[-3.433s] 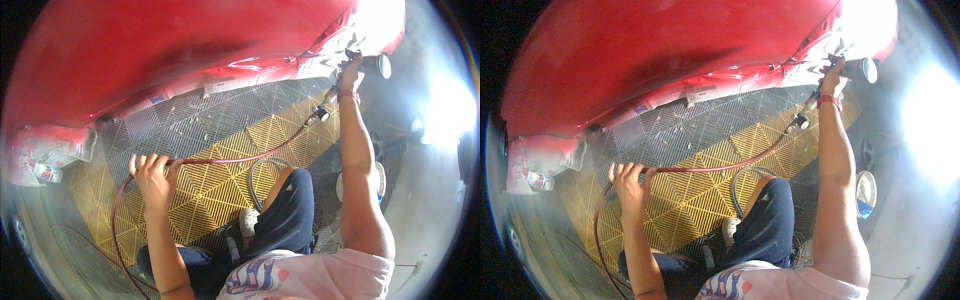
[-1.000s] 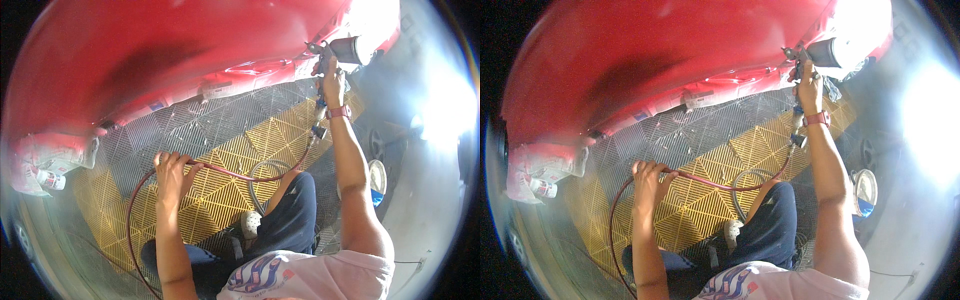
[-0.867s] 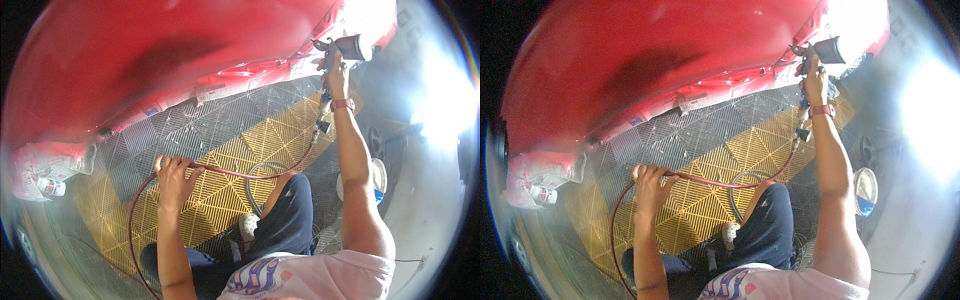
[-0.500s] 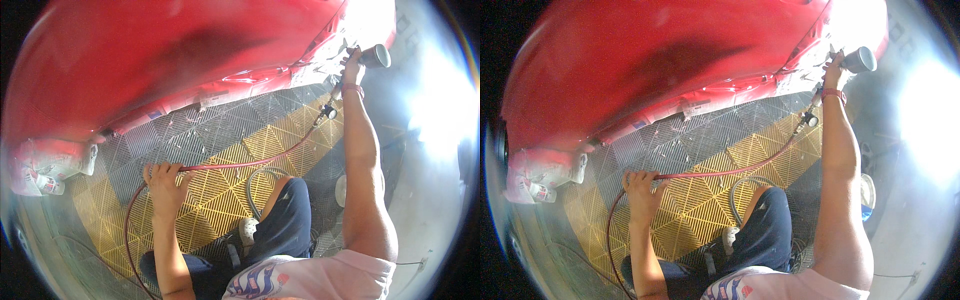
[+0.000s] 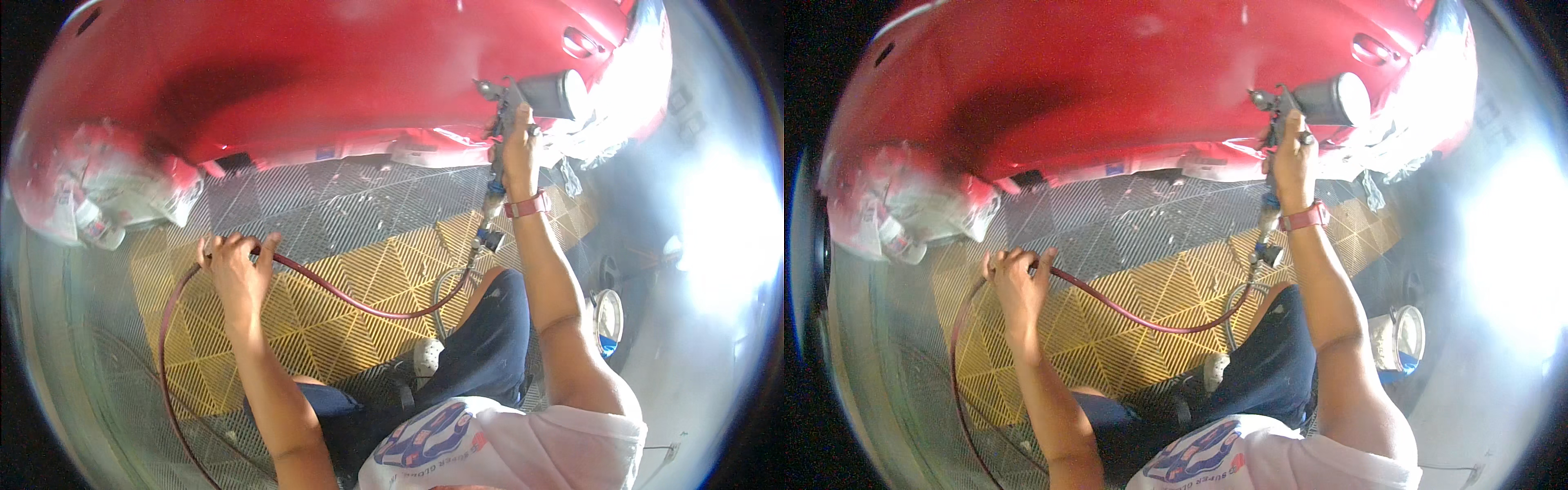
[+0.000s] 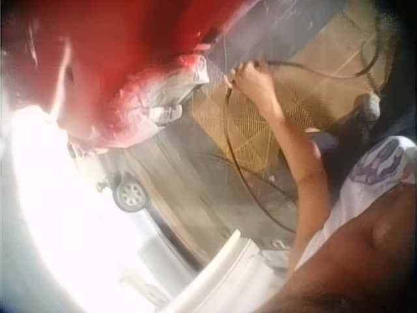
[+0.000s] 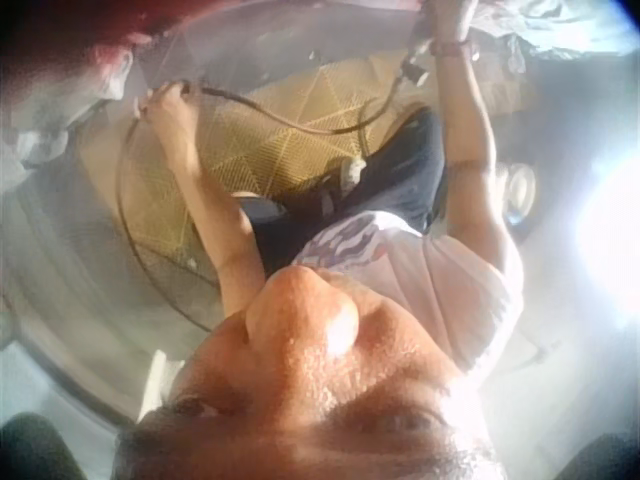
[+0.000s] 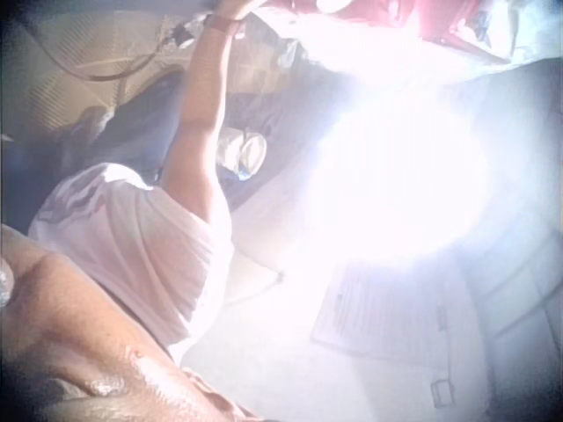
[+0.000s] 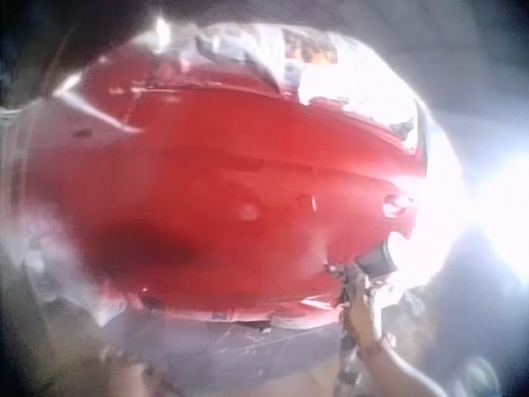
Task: The person uses a spray gun to apply red paint to the side of a red car in a garage. The car is masked with newspaper and plastic sheeting. The person moves along the side of the vehicle, spraying the door and rear quarter panel.
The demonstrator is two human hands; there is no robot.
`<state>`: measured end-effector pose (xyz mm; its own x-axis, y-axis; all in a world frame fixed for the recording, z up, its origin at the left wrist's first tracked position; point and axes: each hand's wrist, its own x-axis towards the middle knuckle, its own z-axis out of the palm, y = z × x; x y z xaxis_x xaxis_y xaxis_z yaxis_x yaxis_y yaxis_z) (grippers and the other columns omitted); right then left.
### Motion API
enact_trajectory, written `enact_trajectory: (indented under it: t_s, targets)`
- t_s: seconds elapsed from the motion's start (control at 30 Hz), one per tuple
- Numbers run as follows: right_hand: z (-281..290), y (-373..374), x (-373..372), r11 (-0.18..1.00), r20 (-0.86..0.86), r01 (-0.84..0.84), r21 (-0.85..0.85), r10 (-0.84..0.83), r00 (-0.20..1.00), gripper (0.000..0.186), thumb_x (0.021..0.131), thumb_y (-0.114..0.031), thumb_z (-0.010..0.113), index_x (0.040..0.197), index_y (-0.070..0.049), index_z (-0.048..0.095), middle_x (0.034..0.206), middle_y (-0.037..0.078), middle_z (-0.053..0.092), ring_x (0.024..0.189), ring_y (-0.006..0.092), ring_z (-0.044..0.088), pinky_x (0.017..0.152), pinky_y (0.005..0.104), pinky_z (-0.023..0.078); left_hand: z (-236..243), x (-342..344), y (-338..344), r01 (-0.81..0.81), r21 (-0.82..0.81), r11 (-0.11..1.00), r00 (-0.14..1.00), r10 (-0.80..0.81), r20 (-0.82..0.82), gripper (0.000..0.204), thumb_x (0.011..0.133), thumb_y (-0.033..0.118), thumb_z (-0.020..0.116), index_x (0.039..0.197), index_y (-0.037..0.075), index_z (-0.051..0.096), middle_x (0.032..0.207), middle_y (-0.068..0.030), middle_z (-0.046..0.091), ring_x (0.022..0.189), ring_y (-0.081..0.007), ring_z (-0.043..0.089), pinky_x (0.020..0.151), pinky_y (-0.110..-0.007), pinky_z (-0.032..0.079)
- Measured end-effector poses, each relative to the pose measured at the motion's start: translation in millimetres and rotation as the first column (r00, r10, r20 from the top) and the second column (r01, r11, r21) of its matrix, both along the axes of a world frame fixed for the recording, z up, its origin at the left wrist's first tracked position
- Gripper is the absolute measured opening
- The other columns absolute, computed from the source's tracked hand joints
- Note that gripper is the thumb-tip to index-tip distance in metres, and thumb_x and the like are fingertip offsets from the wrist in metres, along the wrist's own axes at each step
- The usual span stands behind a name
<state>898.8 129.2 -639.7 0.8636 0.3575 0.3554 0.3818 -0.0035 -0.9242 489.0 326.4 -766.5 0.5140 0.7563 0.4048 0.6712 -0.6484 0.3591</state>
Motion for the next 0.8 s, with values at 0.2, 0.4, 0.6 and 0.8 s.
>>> enact_trajectory:
  t_s: [0.2, 0.4, 0.6, 0.8]
  targets:
    - [5, 104, -134, 0.976, 0.022, -0.218, -0.020, 0.219, 0.976, 0.052, 0.119, -0.051, 0.047, 0.110, -0.005, 0.069, 0.076, 0.004, 0.071, 0.048, 0.0084, 0.053, 0.045, 0.0286, 0.043, -7, -113, 34, -0.255, -0.046, 0.966, 0.965, 0.257, 0.057, 0.061, 0.103, 0.054, 0.075, 0.073, 0.001, 0.070, 0.085, -0.0103, 0.071, 0.099, -0.0364, 0.064, 0.126, -0.065, 0.027]
    - [0, 204, -237, 0.907, -0.016, -0.420, 0.024, 0.420, 0.907, 0.041, 0.118, -0.040, 0.058, 0.114, -0.002, 0.071, 0.077, 0.003, 0.071, 0.065, 0.0108, 0.067, 0.055, 0.0300, 0.051, -17, -224, 44, -0.585, -0.073, 0.807, 0.790, 0.588, 0.174, 0.059, 0.101, 0.060, 0.076, 0.081, 0.005, 0.079, 0.086, -0.0035, 0.075, 0.114, -0.0278, 0.066, 0.132, -0.068, 0.011]
    - [-21, 311, -321, 0.884, 0.185, -0.467, 0.006, 0.458, 0.870, 0.051, 0.111, -0.043, 0.063, 0.126, 0.004, 0.076, 0.086, 0.028, 0.078, 0.082, 0.0456, 0.079, 0.069, 0.0525, 0.060, -17, -314, 32, -0.821, -0.215, 0.528, 0.511, 0.849, 0.133, 0.070, 0.096, 0.081, 0.068, 0.102, 0.013, 0.085, 0.108, -0.0012, 0.078, 0.140, -0.0248, 0.057, 0.136, -0.068, 0.003]
    - [-11, 363, -402, 0.878, 0.365, -0.479, -0.010, 0.449, 0.815, 0.054, 0.109, -0.046, 0.062, 0.126, 0.002, 0.077, 0.090, 0.034, 0.075, 0.090, 0.0523, 0.077, 0.081, 0.0588, 0.061, -18, -343, 17, -0.907, -0.150, 0.394, 0.358, 0.907, 0.220, 0.081, 0.096, 0.087, 0.059, 0.108, 0.011, 0.085, 0.122, -0.0040, 0.077, 0.151, -0.0221, 0.047, 0.139, -0.063, 0.004]
